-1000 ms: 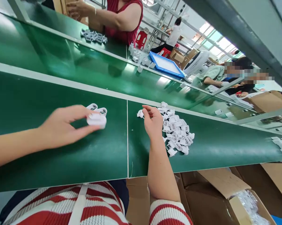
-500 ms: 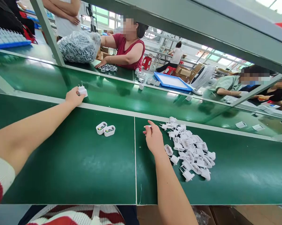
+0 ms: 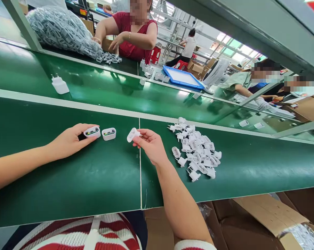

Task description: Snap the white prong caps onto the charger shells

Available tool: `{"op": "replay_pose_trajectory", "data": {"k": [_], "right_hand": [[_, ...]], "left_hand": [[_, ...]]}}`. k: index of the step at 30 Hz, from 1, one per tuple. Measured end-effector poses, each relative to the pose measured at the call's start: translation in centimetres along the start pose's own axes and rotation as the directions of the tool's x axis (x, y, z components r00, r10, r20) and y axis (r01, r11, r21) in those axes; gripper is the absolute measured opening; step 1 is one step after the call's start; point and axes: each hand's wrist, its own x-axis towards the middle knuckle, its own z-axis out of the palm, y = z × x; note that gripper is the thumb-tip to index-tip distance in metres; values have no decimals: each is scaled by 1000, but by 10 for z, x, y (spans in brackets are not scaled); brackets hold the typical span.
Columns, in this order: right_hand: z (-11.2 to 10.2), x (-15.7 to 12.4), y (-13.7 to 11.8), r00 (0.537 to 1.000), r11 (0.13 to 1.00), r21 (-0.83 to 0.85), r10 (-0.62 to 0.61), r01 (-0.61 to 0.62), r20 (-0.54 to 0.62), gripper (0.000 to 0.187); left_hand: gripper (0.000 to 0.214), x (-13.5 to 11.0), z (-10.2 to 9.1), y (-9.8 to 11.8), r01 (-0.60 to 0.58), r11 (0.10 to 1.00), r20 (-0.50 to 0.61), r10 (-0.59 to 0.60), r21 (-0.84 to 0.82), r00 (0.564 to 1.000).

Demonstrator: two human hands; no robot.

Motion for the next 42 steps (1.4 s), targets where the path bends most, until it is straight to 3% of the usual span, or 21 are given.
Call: {"op": "replay_pose_trajectory", "data": {"k": [3, 6, 9, 12, 17, 21, 32, 37, 42], "right_hand": [[4, -2, 1, 999, 993, -106, -53, 53, 4, 31], [11, -7, -1, 990, 948, -286, -134, 139, 35, 22], [19, -16, -5, 971, 891, -385, -222, 240, 93, 17], [25, -26, -10, 955, 845, -444, -272, 297, 120, 18], [34, -37, -15, 893, 645, -621, -368, 445, 259, 15], [37, -39, -13, 851, 529, -669, -380, 522, 364, 20], [40, -44, -14, 823, 332, -767, -376, 549, 427, 20], [44, -48, -14, 834, 246, -821, -363, 516, 415, 23], [46, -51, -13, 826, 294, -806, -426, 513, 371, 25]], "left_hand": [[52, -26, 3, 6, -31, 999, -67, 32, 24, 997], [45, -47, 22, 27, -190, 981, 61, 192, -32, 980], [47, -46, 47, 49, -248, 958, 174, 272, -144, 947], [55, -36, 61, 57, -202, 954, 155, 239, -221, 959], [34, -30, 61, 52, -229, 941, 93, 258, -249, 962], [30, -32, 61, 52, -232, 933, 94, 266, -275, 959], [29, -30, 62, 52, -229, 929, 96, 267, -291, 959], [29, -30, 63, 53, -226, 932, 99, 263, -285, 960], [27, -30, 63, 53, -211, 932, 104, 251, -296, 962]]}}
